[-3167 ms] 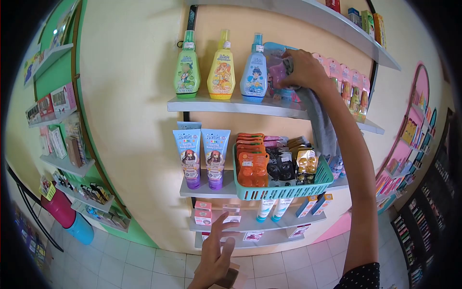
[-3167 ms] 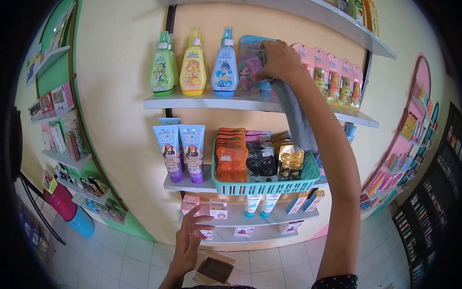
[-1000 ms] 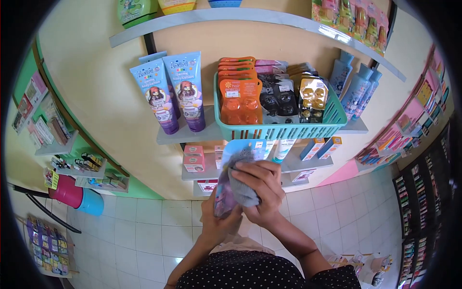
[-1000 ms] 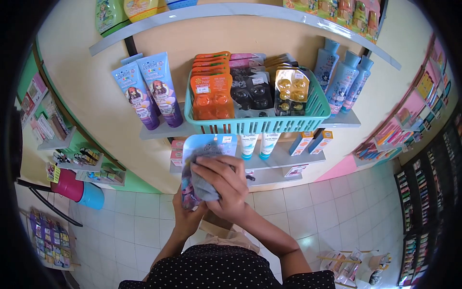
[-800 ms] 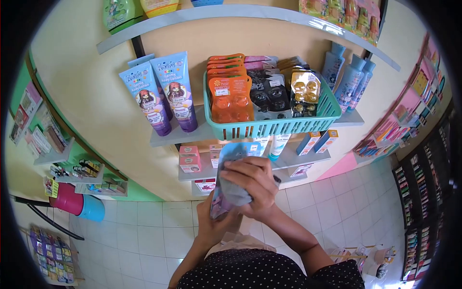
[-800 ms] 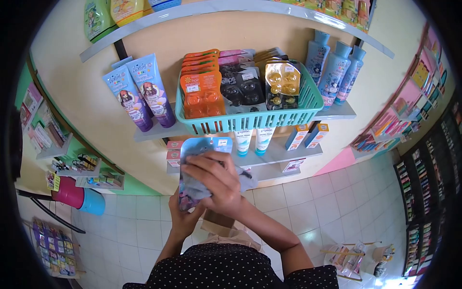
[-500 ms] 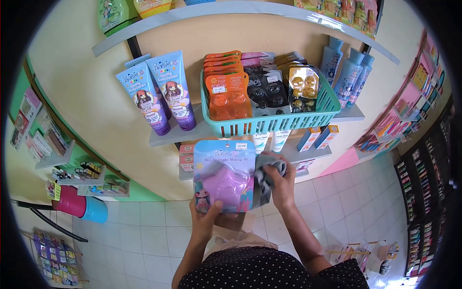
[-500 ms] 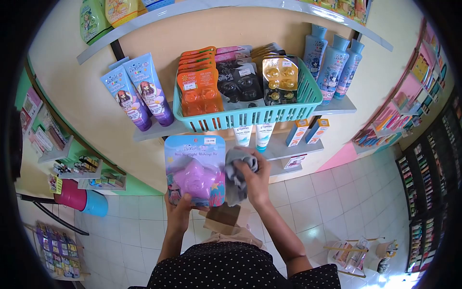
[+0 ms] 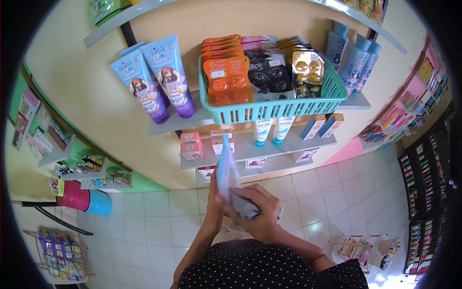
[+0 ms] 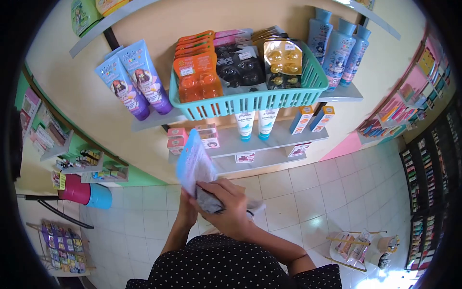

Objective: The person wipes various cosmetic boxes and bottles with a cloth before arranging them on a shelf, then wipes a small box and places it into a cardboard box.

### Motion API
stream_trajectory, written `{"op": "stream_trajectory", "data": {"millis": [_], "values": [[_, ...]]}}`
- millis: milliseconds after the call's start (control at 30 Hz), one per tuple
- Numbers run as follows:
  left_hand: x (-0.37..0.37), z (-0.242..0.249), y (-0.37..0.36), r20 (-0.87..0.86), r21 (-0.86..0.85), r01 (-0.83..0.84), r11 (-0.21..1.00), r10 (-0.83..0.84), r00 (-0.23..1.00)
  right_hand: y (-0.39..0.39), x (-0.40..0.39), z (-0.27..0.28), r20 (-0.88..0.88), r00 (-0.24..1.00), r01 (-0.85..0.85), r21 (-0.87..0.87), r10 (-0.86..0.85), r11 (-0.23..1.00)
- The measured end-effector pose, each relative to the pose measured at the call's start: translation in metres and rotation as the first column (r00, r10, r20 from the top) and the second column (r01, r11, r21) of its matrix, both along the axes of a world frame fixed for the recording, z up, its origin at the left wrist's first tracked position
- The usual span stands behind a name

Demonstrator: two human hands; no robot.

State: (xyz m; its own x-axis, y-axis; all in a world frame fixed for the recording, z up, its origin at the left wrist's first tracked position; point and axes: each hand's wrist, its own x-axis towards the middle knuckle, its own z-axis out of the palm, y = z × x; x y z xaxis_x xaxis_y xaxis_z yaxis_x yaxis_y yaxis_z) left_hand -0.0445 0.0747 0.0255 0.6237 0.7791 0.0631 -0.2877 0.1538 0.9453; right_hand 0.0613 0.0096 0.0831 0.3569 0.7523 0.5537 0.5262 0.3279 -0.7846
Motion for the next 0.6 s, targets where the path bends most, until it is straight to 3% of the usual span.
{"op": "stream_trajectory", "data": {"millis": [33,67,100,133,200,267,300,333,400,467,500,533,567,600], "values": [[-0.004,-0.001,-0.008,-0.108,-0.133,-0.048,0.990,0.034,0.994,0.000,-0.003,-0.003,-0.005,0.995,-0.101,-0.027,0.101,0.995],[-0.009,-0.007,-0.005,-0.114,-0.136,-0.060,0.989,0.044,0.993,0.001,-0.007,-0.006,-0.012,0.994,-0.111,-0.030,0.111,0.993],[-0.014,-0.014,0.001,0.222,-0.267,0.147,0.952,-0.087,0.971,0.003,-0.012,-0.010,0.063,0.988,-0.138,-0.008,0.138,0.990],[-0.018,-0.019,0.004,0.545,-0.313,0.374,0.873,-0.158,0.823,0.003,-0.016,-0.014,0.137,0.977,-0.166,0.012,0.163,0.986],[-0.019,-0.019,-0.001,0.464,-0.341,0.277,0.898,-0.096,0.881,0.004,-0.016,-0.018,0.176,0.967,-0.182,-0.018,0.183,0.983],[-0.013,-0.015,-0.007,0.300,-0.371,0.098,0.924,0.019,0.954,0.015,-0.004,-0.021,0.312,0.949,-0.054,0.037,0.040,0.998],[-0.010,-0.013,-0.006,0.334,-0.391,0.119,0.913,0.020,0.942,0.025,0.003,-0.021,0.302,0.950,0.060,0.075,-0.080,0.995],[-0.009,-0.013,-0.008,0.336,-0.389,0.115,0.914,0.024,0.942,0.033,0.009,-0.018,0.304,0.950,0.055,0.076,-0.075,0.996],[-0.007,-0.011,-0.011,0.238,-0.435,0.072,0.897,0.037,0.971,0.045,0.019,-0.011,0.106,0.967,0.219,0.106,-0.230,0.970],[-0.002,-0.013,-0.016,0.244,-0.343,0.079,0.936,0.008,0.970,0.038,0.013,-0.009,0.246,0.954,0.141,0.136,-0.171,0.981],[0.003,-0.002,-0.015,0.066,-0.337,-0.004,0.942,0.028,0.997,0.034,0.010,-0.010,0.296,0.946,0.077,0.179,-0.129,0.981],[0.008,0.009,-0.011,-0.110,-0.309,-0.090,0.947,0.059,0.992,0.031,0.007,-0.009,0.233,0.971,0.006,0.210,-0.056,0.978],[0.012,0.018,-0.007,-0.077,-0.262,-0.074,0.962,0.056,0.996,0.027,0.006,-0.006,0.174,0.984,-0.068,0.241,0.026,0.968],[0.015,0.024,-0.005,-0.004,-0.020,-0.113,0.993,0.113,0.994,0.020,0.007,0.001,0.143,0.988,-0.088,0.198,0.060,0.976]]}}
